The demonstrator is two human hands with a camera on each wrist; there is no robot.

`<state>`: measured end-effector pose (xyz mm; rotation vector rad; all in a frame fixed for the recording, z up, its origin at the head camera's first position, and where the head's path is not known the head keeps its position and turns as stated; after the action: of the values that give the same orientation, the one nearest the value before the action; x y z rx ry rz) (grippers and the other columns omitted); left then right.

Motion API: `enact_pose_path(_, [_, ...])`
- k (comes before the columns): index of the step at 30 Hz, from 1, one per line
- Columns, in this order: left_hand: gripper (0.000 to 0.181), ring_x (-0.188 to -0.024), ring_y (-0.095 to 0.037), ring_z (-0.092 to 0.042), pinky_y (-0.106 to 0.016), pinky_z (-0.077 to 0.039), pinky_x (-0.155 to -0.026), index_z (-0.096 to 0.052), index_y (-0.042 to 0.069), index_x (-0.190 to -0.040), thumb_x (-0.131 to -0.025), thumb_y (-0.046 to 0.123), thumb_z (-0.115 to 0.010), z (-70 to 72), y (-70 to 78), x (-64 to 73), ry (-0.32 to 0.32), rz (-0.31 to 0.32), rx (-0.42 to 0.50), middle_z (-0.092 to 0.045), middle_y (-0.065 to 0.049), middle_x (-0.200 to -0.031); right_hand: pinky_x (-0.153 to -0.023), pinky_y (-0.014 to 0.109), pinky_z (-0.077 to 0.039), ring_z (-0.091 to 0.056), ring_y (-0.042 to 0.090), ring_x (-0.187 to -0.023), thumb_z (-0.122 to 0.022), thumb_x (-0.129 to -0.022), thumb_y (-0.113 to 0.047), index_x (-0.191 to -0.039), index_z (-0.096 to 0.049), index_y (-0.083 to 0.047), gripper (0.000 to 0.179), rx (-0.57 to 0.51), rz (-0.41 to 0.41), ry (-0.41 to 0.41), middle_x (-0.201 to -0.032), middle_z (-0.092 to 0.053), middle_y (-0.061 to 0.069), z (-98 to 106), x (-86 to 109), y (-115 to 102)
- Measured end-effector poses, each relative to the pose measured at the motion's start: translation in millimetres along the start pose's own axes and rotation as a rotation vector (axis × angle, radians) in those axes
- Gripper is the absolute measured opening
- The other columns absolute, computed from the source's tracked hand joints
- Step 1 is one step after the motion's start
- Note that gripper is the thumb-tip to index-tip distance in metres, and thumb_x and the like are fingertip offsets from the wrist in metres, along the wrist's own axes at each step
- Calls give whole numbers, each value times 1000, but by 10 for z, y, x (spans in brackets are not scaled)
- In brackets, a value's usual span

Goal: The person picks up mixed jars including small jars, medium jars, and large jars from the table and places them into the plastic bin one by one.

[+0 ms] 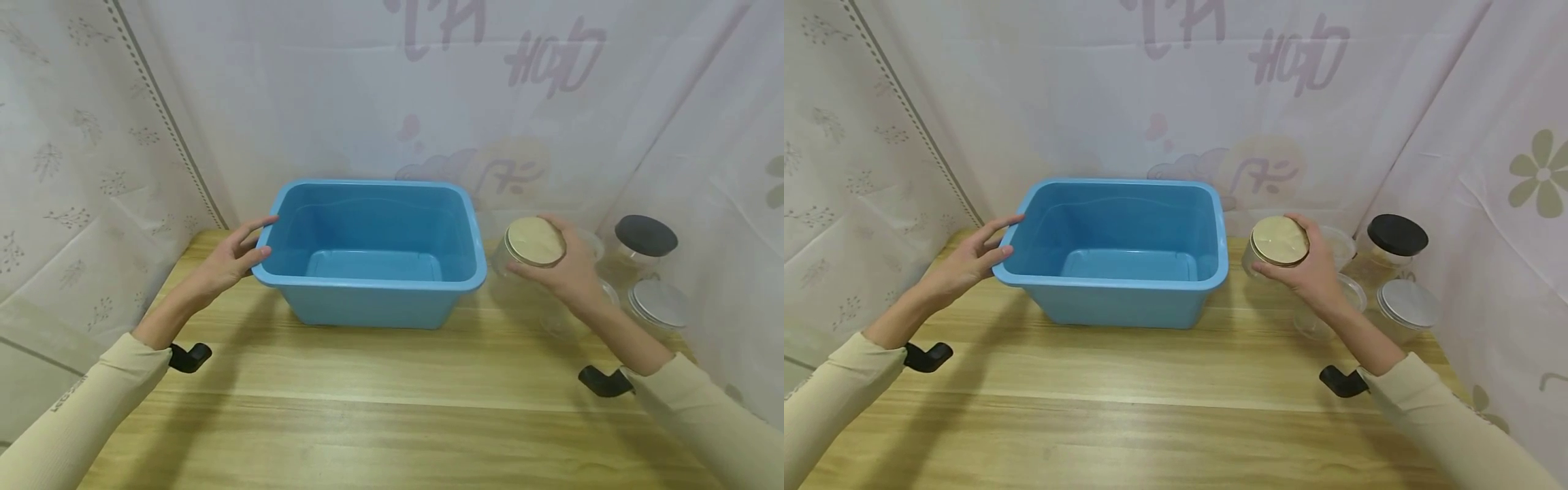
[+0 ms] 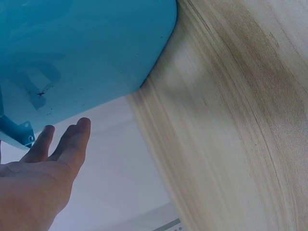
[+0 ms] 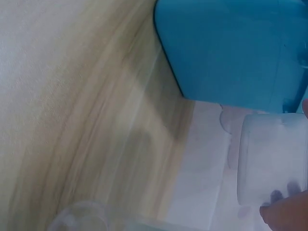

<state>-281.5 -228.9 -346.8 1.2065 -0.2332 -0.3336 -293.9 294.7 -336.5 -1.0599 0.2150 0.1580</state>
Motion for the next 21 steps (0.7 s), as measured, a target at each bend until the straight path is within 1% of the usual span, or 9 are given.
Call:
enact_pose_path(5, [62,-142,-44,-33,-63,-34,-105,-23,23,-163,-109,24,-52,-2,14,1,4,-2,14,-22,-19,-163,-98,38,-37,-42,27,-126,-94,-75,-14,-155,-39,-21,97,51,12,-2,-146,-42,7,87,-24,-28])
enact_pose_path(8, [62,-140,-43,-36,-61,-36,-104,-22,23,-163,-109,23,-52,-2,16,6,3,1,21,-24,-18,-163,-96,41,-37,-43,28,-126,-95,-74,-17,-155,-39,-23,99,104,13,-8,-147,-44,8,133,-38,-53])
enact_pose_path(9, [62,-140,-43,-36,-60,-36,-104,-22,23,-163,-109,23,-52,1,15,5,3,1,22,-24,-18,-163,-96,43,-38,-44,28,-126,-95,-74,-17,-156,-38,-23,99,107,13,-16,-147,-44,8,138,-42,-64])
enact_pose_path(12, [61,-139,-43,-38,-60,-36,-105,-23,23,-163,-109,22,-51,5,13,1,4,-2,30,-25,-19,-162,-95,45,-38,-44,30,-127,-95,-73,-19,-156,-37,-21,101,142,22,-31,-147,-45,8,153,-54,-92])
enact_pose_path(16, [62,-140,-45,-36,-63,-33,-105,-23,22,-163,-109,22,-52,10,11,-2,7,-6,34,-24,-20,-162,-96,42,-39,-45,32,-127,-95,-73,-16,-157,-35,-20,103,158,39,-56,-148,-43,10,155,-60,-105])
enact_pose_path(21, [61,-139,-46,-37,-62,-34,-105,-24,21,-163,-109,21,-52,9,21,0,6,-12,28,-25,-21,-162,-92,33,-43,-47,36,-124,-95,-72,-13,-157,-35,-21,105,173,65,-76,-147,-43,12,179,-54,-132])
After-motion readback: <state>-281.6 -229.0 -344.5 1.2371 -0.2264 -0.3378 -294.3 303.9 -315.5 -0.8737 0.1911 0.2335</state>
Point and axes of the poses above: each hand's wrist, its own x-axis away from the middle knuckle, its own z-axis out of the back of the hand, y = z × x, the point moved 9 cm from there along -x, towards the middle knuckle
